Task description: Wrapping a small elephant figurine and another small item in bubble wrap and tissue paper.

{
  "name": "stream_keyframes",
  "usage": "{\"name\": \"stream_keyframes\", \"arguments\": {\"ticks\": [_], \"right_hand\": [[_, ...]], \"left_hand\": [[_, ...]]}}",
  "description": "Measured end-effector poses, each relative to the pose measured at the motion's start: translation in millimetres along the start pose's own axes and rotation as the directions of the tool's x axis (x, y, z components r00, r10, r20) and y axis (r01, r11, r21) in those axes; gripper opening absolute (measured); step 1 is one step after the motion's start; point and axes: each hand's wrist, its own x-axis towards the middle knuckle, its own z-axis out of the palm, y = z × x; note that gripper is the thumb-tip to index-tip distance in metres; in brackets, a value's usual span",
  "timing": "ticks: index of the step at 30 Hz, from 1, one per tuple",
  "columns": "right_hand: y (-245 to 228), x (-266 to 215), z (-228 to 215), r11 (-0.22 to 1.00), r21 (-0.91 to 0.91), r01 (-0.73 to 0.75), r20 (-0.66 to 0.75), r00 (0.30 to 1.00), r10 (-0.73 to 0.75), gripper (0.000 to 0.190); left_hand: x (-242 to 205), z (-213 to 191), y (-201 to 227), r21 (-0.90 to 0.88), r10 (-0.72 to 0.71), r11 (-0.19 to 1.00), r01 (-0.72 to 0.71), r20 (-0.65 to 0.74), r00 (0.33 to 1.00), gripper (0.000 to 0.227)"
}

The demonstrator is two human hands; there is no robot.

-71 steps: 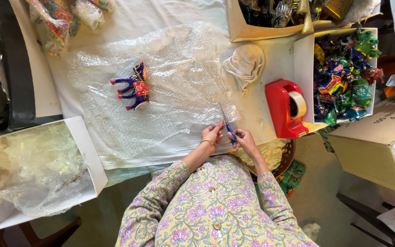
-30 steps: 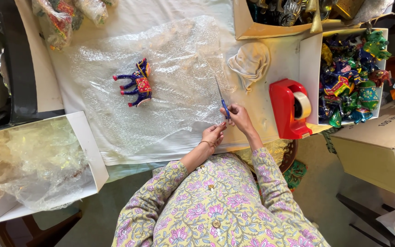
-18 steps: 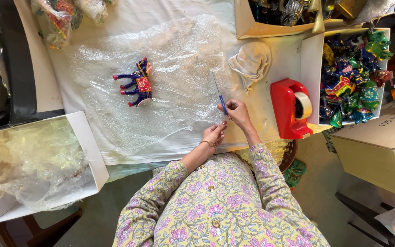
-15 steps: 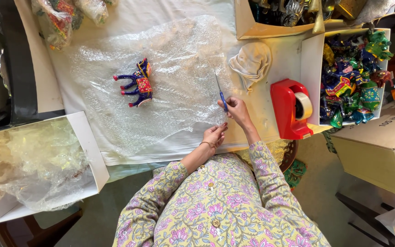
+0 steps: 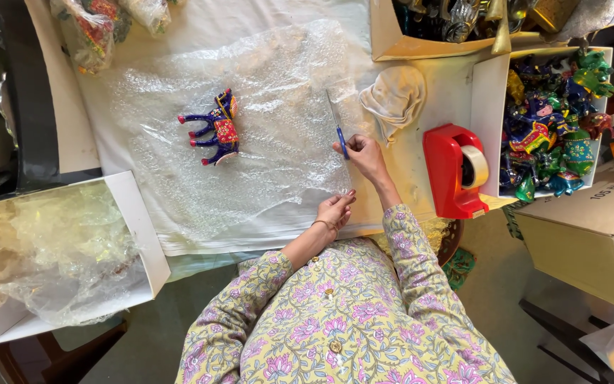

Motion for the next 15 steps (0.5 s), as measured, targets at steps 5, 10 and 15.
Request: {"name": "stream_keyframes", "arguments": {"ticks": [5,10,15], "right_hand": [[-31.3,3.4,-2.8,0.993,-0.006,-0.116,0.015,0.993,0.116,0.047],[-41.8,17.3,-0.7,0.994,-0.069,-0.089,0.042,0.995,0.092,0.050],[-25.2,22.2,3.0,0.993,-0.095,-0.073,0.000,0.997,0.073,0.053]], "left_hand": [[-3.0,1.3,0.9,0.006,-0.002,1.000,0.002,-0.001,1.000,0.027],[-5.4,1.1,8.1,0.000,0.002,1.000,-0.002,-0.011,1.000,0.028],[-0.9,-7.3,7.6,0.025,0.013,1.000,-0.013,-0.007,1.000,0.031]]}}
